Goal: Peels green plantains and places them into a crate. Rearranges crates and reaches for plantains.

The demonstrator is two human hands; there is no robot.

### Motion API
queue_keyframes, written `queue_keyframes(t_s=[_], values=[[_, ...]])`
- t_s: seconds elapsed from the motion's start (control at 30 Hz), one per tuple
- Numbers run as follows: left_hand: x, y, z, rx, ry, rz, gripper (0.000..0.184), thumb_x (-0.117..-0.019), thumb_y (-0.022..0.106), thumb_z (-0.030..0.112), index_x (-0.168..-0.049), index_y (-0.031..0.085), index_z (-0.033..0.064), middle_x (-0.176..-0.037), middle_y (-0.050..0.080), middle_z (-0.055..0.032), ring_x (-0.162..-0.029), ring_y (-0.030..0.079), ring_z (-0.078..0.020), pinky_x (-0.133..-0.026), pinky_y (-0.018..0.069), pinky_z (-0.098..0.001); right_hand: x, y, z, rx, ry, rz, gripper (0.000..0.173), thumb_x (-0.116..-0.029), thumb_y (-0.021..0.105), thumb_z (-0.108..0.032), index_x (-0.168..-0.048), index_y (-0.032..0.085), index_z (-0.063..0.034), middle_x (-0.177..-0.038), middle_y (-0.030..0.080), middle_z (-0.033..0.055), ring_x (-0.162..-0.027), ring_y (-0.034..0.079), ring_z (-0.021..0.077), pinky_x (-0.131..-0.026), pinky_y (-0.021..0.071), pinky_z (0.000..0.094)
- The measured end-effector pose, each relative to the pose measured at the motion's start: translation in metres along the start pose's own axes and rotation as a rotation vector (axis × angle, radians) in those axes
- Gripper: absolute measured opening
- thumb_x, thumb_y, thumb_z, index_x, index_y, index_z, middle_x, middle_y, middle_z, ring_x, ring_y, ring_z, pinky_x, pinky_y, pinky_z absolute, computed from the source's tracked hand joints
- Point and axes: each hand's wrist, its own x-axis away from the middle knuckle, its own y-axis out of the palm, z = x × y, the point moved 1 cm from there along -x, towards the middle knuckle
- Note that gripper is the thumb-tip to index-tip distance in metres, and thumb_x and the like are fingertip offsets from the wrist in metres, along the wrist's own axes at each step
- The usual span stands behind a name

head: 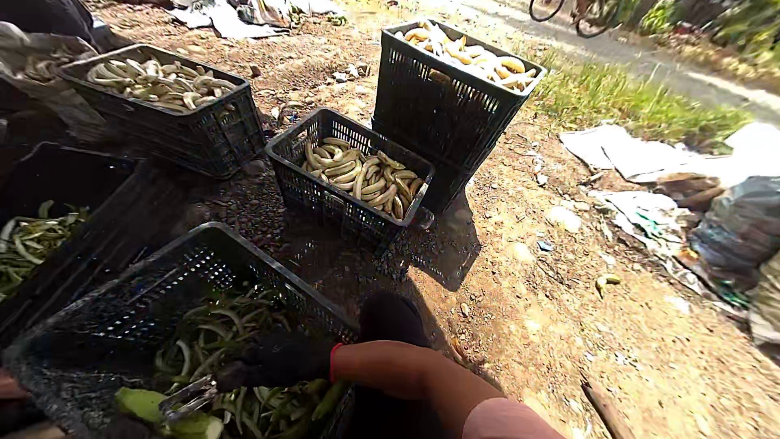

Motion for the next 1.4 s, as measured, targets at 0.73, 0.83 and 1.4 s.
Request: queue_keyframes(t_s=[0.73,0.83,1.4], values=[[0.000,0.003,-0.012,-0.272,-0.330,0.080,0.048,-0.1116,0.027,0.034,-0.149,0.044,0.0099,-0.131,0.059,-0.0130,-0.110,0.059,-0.0177,-0.094,0.0510,-0.0409,-0.009,0.020,0.007,0.188,0.212,-0.006,0.064,-0.0985,0.045,-0.067,-0.143,0.060,-0.0224,-0.132,0.059,0.0275,-0.122,0.055,0.0510,-0.089,0.0469,0.0706],[0.005,0.027,-0.020,-0.240,-0.424,0.028,0.050,-0.1118,0.024,0.041,-0.139,0.052,0.0099,-0.111,0.064,-0.0103,-0.091,0.064,-0.0163,-0.079,0.0571,-0.0377,-0.005,0.005,0.022,0.026,0.307,0.079,0.050,-0.1048,0.045,-0.055,-0.137,0.060,-0.0194,-0.117,0.065,0.0242,-0.104,0.064,0.0473,-0.077,0.0496,0.0695],[-0.001,-0.011,-0.004,-0.131,-0.216,0.132,0.054,-0.1090,0.021,0.052,-0.151,0.042,0.0261,-0.119,0.065,-0.0038,-0.093,0.064,-0.0126,-0.078,0.0563,-0.0346,0.003,0.017,-0.006,0.265,0.176,-0.004,0.075,-0.0911,0.043,-0.078,-0.136,0.066,-0.0228,-0.131,0.060,0.0277,-0.123,0.053,0.0519,-0.087,0.0454,0.0699]])
